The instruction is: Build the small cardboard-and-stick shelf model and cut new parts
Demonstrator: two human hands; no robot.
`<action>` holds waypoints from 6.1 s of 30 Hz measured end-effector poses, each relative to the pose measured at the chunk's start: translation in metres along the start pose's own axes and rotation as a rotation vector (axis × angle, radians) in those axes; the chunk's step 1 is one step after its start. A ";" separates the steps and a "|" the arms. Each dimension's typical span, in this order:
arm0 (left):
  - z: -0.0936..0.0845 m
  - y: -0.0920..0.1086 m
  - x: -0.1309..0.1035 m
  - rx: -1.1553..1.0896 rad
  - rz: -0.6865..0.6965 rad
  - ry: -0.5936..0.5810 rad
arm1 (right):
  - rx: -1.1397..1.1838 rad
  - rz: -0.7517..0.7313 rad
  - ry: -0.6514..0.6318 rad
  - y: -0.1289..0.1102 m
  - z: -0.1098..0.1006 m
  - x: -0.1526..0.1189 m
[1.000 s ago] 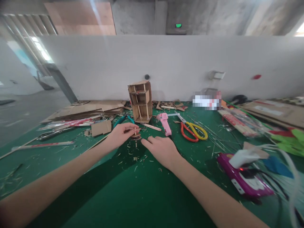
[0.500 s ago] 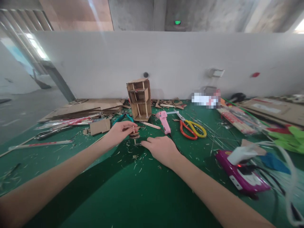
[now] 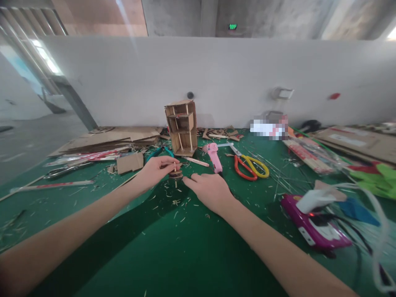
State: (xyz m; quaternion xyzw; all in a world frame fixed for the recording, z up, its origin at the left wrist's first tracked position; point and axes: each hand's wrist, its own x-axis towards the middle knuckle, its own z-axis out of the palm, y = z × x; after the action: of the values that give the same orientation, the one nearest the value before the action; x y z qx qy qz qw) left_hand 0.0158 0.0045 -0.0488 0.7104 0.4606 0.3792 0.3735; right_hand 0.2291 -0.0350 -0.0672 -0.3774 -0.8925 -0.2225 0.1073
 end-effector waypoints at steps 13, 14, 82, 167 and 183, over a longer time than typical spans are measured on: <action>-0.003 -0.005 0.003 -0.007 0.001 -0.004 | 0.057 0.003 -0.046 -0.002 -0.003 0.001; -0.003 -0.004 0.002 -0.011 -0.006 -0.005 | 0.078 -0.002 -0.070 -0.003 -0.004 0.001; -0.007 -0.003 0.003 0.087 -0.010 0.008 | 0.057 0.031 -0.157 -0.003 -0.006 0.005; -0.005 -0.001 0.006 0.082 -0.028 -0.001 | 0.087 0.024 -0.130 0.001 -0.001 0.003; -0.004 -0.004 0.007 0.067 -0.007 -0.004 | 0.023 0.013 -0.095 0.000 -0.001 0.006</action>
State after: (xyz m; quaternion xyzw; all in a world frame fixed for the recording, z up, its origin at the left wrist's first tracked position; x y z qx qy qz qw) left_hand 0.0127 0.0127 -0.0488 0.7216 0.4749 0.3606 0.3518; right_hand 0.2252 -0.0319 -0.0638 -0.3918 -0.8967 -0.1933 0.0707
